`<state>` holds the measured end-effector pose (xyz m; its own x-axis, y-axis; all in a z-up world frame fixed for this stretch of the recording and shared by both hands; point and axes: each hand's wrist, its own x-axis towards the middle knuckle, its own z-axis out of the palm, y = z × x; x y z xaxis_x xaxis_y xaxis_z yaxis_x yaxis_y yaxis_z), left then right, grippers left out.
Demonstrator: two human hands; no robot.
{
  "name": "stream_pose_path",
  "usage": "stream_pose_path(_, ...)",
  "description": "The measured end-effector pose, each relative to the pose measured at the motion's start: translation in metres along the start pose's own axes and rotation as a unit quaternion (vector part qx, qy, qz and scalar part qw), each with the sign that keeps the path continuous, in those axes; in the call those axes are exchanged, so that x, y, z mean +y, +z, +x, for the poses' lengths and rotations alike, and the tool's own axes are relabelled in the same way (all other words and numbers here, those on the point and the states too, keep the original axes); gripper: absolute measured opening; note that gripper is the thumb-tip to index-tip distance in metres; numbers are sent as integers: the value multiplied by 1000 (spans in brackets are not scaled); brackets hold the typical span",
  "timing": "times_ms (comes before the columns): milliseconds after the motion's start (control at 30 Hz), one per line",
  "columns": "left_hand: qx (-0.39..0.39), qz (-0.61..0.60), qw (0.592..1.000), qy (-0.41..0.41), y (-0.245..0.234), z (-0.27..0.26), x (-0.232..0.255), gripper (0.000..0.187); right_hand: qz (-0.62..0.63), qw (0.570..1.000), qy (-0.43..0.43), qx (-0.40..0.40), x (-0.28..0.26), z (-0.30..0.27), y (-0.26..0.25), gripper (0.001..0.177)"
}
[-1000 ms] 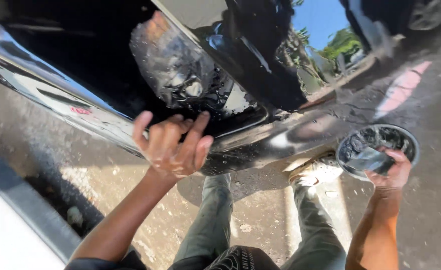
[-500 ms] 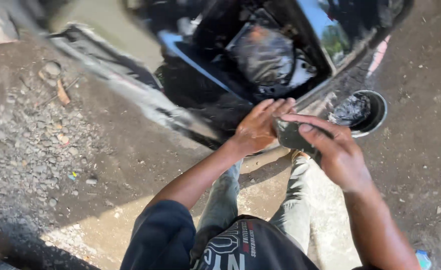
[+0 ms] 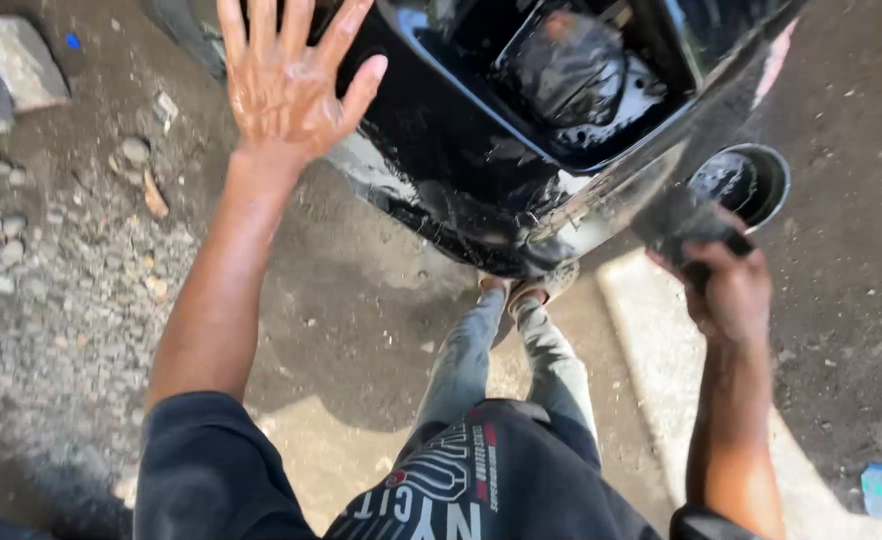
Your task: The person sands the surface of a black car bumper using a sanding block. They hold the bumper with one hand and move the sanding block back and forth across the surface with the other hand, focusing on the area around the headlight opening.
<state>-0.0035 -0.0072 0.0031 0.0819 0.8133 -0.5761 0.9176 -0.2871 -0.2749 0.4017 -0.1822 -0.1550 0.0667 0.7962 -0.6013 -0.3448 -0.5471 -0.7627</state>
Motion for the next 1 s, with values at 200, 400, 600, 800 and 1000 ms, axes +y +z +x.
stream_pose_path(200,375,-57,922,77,80,31,41,87,41,985,49,160,145,-22,-79,21)
stream_pose_path(400,397,112,865,287,215,31,162,84,183,942,-23,281,156,-48,-3,25)
stream_pose_path(600,255,89,838,474,137,34,52,71,144,927,-137,317,167,-54,96,21)
stream_pose_path(800,364,27,886,287,-51,56,-89,69,-256,840,-251,407,116,6,171,27)
stream_pose_path(1000,313,-93,927,182,-68,85,-92,82,-329,782,-312,428,110,-9,310,64)
